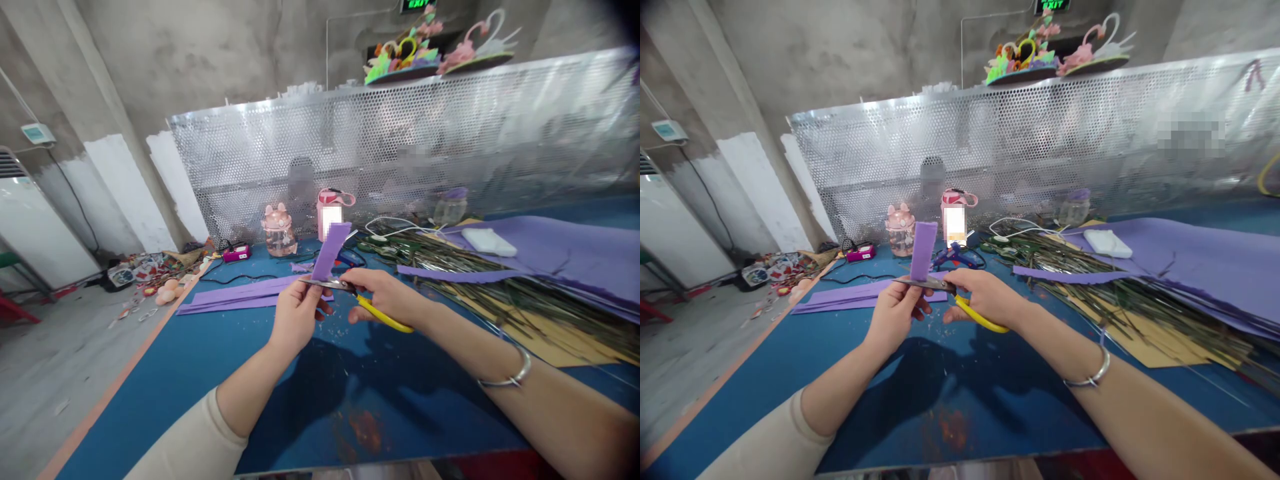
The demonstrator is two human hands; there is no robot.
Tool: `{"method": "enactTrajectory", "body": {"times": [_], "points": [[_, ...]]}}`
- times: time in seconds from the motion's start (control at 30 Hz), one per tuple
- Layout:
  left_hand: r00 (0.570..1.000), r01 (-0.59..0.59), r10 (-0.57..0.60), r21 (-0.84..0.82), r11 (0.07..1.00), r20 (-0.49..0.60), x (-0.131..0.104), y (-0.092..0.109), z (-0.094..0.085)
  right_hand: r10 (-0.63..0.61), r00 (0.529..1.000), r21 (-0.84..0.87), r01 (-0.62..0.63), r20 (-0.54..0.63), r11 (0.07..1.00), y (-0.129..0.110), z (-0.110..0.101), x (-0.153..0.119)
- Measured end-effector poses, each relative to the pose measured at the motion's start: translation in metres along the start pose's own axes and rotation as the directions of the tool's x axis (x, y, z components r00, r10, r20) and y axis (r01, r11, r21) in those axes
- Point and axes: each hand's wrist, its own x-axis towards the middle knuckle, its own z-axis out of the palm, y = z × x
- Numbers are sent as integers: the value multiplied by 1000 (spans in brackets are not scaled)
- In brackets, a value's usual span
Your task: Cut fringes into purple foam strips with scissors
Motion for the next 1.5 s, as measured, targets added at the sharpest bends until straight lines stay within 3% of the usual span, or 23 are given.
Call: {"method": "enactTrajectory", "body": {"times": [0.7,1.0,1.2,1.5], "points": [[1000,13,-14,17,1000,18,0,1,1,-8,999,-108,4,-42,994,5,-3,-2],[999,11,-11,10,1000,-31,2,-1,-1,45,997,-156,-53,-55,986,7,-3,0],[995,-39,38,-13,999,-92,3,-2,-2,-5,1000,-141,3,-14,990,3,-1,3],[998,-25,26,6,1000,-50,2,-2,0,-20,999,-166,15,-25,986,3,-1,2]]}}
